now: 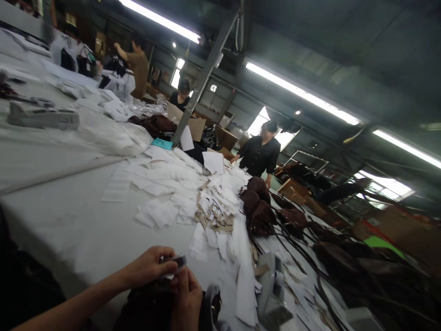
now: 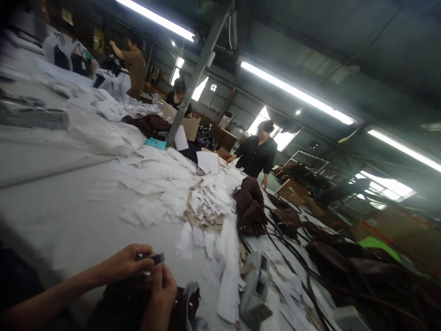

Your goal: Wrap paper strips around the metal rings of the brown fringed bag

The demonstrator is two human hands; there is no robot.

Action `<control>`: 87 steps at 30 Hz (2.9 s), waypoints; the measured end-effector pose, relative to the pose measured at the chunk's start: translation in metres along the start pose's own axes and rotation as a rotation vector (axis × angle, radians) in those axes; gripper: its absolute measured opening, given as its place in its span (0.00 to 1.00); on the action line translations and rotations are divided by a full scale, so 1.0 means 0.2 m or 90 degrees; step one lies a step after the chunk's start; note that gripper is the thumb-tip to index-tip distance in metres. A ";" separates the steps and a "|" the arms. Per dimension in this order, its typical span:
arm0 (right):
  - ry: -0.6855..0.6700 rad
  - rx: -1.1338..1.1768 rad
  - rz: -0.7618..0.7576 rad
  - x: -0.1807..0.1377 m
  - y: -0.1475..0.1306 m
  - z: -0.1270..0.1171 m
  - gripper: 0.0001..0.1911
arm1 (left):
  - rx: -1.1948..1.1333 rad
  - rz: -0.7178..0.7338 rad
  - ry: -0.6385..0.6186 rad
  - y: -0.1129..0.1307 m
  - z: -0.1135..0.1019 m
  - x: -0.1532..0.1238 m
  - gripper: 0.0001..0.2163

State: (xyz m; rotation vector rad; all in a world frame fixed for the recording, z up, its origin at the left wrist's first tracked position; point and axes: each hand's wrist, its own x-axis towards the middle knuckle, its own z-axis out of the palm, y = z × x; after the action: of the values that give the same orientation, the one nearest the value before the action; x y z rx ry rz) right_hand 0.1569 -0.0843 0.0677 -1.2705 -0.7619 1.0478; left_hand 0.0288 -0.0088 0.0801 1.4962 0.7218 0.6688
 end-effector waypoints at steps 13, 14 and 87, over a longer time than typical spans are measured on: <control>0.108 0.143 -0.001 0.03 0.17 -0.01 0.19 | 0.117 0.023 -0.035 -0.04 0.05 -0.03 0.17; 0.109 0.159 0.003 0.03 0.18 -0.01 0.19 | 0.099 0.011 -0.043 -0.05 0.04 -0.03 0.18; -0.007 -0.608 -0.160 0.54 -0.28 -0.51 0.21 | -0.665 -0.103 0.024 -0.42 -0.08 0.21 0.18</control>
State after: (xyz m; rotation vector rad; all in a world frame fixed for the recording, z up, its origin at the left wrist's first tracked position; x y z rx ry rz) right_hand 0.2996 -0.0216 0.0959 -1.8861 -1.4804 0.4612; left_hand 0.0386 0.0363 -0.0040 0.4618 0.3917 0.7752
